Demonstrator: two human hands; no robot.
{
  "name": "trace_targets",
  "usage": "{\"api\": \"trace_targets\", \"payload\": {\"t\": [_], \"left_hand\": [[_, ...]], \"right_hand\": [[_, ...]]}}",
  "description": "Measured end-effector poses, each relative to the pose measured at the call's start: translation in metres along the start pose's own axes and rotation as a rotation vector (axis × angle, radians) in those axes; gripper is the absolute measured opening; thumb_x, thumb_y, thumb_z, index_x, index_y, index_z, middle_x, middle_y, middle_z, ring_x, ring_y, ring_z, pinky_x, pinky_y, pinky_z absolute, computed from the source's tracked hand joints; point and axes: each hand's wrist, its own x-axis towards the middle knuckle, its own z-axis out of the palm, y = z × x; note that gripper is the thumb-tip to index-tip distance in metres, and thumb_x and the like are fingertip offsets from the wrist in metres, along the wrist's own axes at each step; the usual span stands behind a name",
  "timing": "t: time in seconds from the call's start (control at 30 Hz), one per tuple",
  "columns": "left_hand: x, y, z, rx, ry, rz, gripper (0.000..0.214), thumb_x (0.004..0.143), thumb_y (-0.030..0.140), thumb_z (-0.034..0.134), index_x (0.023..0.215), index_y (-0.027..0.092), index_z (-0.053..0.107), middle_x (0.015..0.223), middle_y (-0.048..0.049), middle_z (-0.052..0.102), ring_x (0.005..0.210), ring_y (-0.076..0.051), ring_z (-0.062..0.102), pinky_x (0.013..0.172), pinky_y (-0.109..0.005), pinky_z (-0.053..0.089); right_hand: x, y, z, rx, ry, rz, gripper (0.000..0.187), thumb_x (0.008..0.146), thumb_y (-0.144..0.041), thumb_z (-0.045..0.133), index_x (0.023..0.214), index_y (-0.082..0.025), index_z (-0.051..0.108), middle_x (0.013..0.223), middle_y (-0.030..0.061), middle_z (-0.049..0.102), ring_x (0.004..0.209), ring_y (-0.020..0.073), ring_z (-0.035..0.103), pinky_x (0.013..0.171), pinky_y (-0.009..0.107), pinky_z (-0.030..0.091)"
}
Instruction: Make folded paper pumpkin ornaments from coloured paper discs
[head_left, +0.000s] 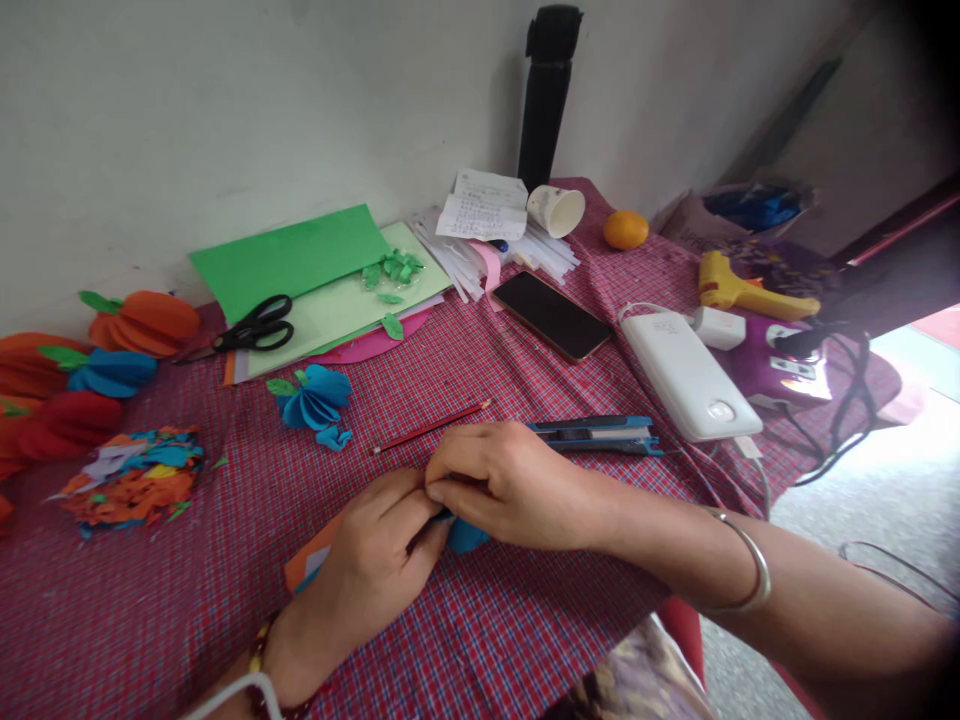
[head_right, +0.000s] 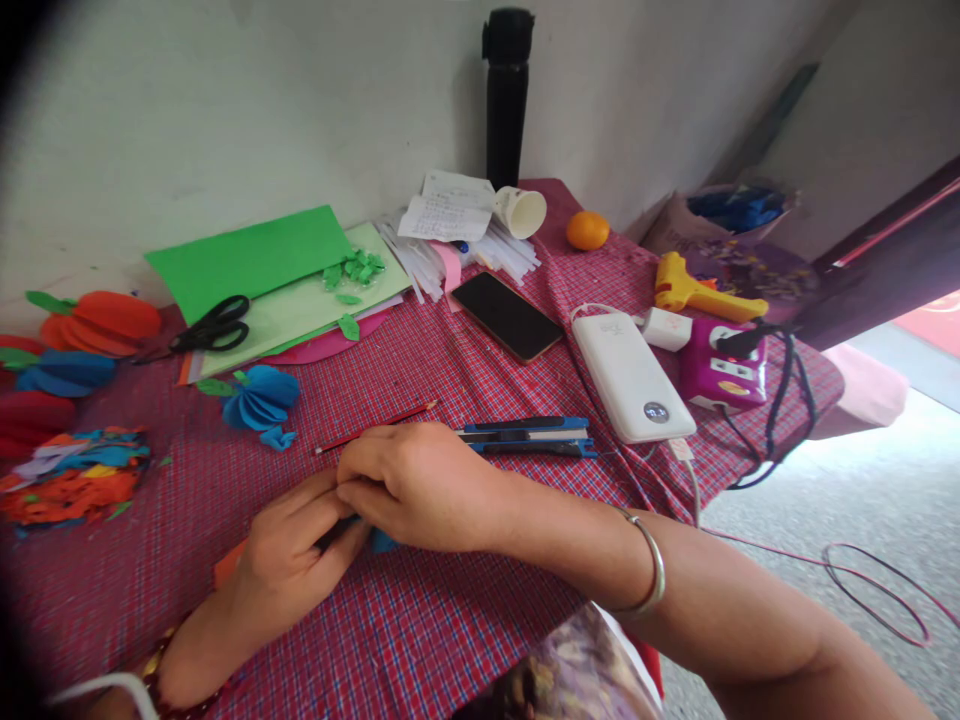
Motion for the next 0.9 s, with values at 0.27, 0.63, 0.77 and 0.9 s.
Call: {"api": "trace_targets", "payload": {"t": [0.27,0.63,0.77,0.9], "left_hand": [[0.0011,0.0008,-0.0003,-0.004,0.003,-0.003,0.012,0.082,0.007,0.057,0.081,0.018,0.063,0.075,-0.0029,0.065,0.072,-0.016,0.063,0.063,-0.029,0.054],[0.001,-0.0002,-0.0004,-0.004,-0.008,0.008,0.011,0.082,0.007,0.057,0.082,0.017,0.062,0.076,-0.0034,0.065,0.073,-0.017,0.064,0.064,-0.029,0.055],[0.0015,0.0003,-0.0003,-0.016,-0.004,-0.005,0.012,0.082,0.008,0.057,0.083,0.018,0.063,0.076,-0.003,0.066,0.074,-0.016,0.065,0.066,-0.029,0.055],[0.0011,-0.0004,0.0006,-0.024,-0.008,-0.003,0.012,0.082,0.007,0.057,0.084,0.018,0.063,0.078,-0.0035,0.066,0.075,-0.017,0.065,0.067,-0.03,0.056]], "right_hand": [[0.0002,0.0,0.0004,-0.002,-0.004,0.005,0.016,0.091,-0.012,0.047,0.08,-0.015,0.058,0.078,0.0024,0.06,0.073,0.0109,0.055,0.068,0.022,0.044],[-0.0001,0.0003,-0.0001,0.006,-0.009,0.008,0.016,0.091,-0.012,0.048,0.08,-0.015,0.058,0.077,0.0021,0.06,0.072,0.0109,0.055,0.068,0.022,0.043],[0.0003,0.0004,-0.0001,0.0,-0.015,0.006,0.016,0.091,-0.013,0.048,0.079,-0.015,0.058,0.077,0.002,0.059,0.072,0.0109,0.055,0.068,0.022,0.043],[0.0005,0.0003,-0.0003,-0.002,-0.025,0.01,0.016,0.091,-0.012,0.048,0.079,-0.015,0.058,0.077,0.0021,0.06,0.072,0.0109,0.055,0.067,0.022,0.043]]}}
